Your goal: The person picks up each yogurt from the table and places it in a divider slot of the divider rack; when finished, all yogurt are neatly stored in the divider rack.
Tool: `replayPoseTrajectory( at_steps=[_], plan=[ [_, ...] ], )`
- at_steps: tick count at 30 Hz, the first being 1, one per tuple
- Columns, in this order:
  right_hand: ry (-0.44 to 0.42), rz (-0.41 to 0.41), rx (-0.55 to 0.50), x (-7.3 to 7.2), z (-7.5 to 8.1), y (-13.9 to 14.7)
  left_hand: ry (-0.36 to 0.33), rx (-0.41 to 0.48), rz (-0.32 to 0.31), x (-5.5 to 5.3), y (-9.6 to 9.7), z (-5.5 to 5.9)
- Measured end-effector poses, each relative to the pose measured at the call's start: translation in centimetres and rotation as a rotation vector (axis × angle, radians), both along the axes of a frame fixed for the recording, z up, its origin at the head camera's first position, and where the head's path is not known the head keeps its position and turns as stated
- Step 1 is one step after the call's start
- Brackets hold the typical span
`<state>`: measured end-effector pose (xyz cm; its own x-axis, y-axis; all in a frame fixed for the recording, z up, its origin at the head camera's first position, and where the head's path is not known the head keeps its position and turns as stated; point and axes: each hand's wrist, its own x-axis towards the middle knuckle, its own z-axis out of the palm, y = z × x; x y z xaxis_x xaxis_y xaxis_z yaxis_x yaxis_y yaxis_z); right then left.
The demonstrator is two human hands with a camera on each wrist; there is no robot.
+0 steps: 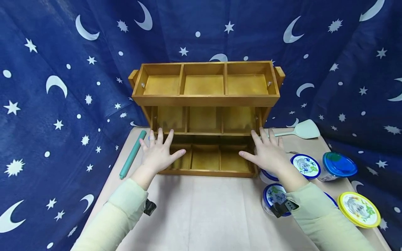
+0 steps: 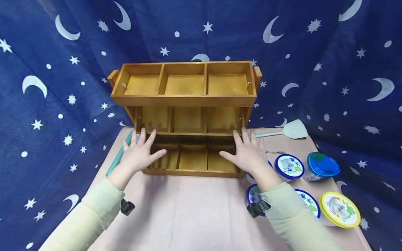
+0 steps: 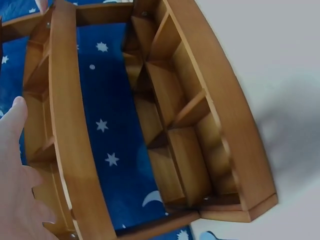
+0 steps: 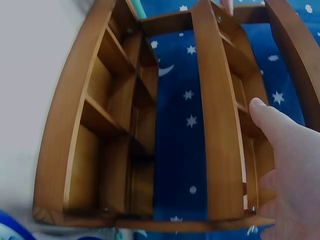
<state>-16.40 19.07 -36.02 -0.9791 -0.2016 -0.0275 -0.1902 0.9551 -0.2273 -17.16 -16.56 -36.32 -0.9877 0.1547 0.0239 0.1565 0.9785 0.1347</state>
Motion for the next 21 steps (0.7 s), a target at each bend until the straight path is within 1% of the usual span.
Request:
replayPoseTrajectory(
  at_steps=[5, 9, 12, 21],
  plan=[
    [-0.005, -0.036, 0.004, 0.4, -0.3, 1.7, -0.017, 0.032, 0.028, 0.0, -1.2, -0.8],
    [0.005, -0.06, 0.0, 0.5, -0.6, 2.7, -0.009, 0.067, 0.043, 0.0, -2.3, -1.2],
    [0.007, -0.078, 0.0, 0.7, -0.8, 3.5, -0.017, 0.097, 0.05, -0.1, -2.9, -1.3],
    [-0.061, -0.13, -0.026, 0.8, -1.5, 5.1, -0.026, 0.124, 0.089, -0.1, -4.2, -1.9]
  ],
)
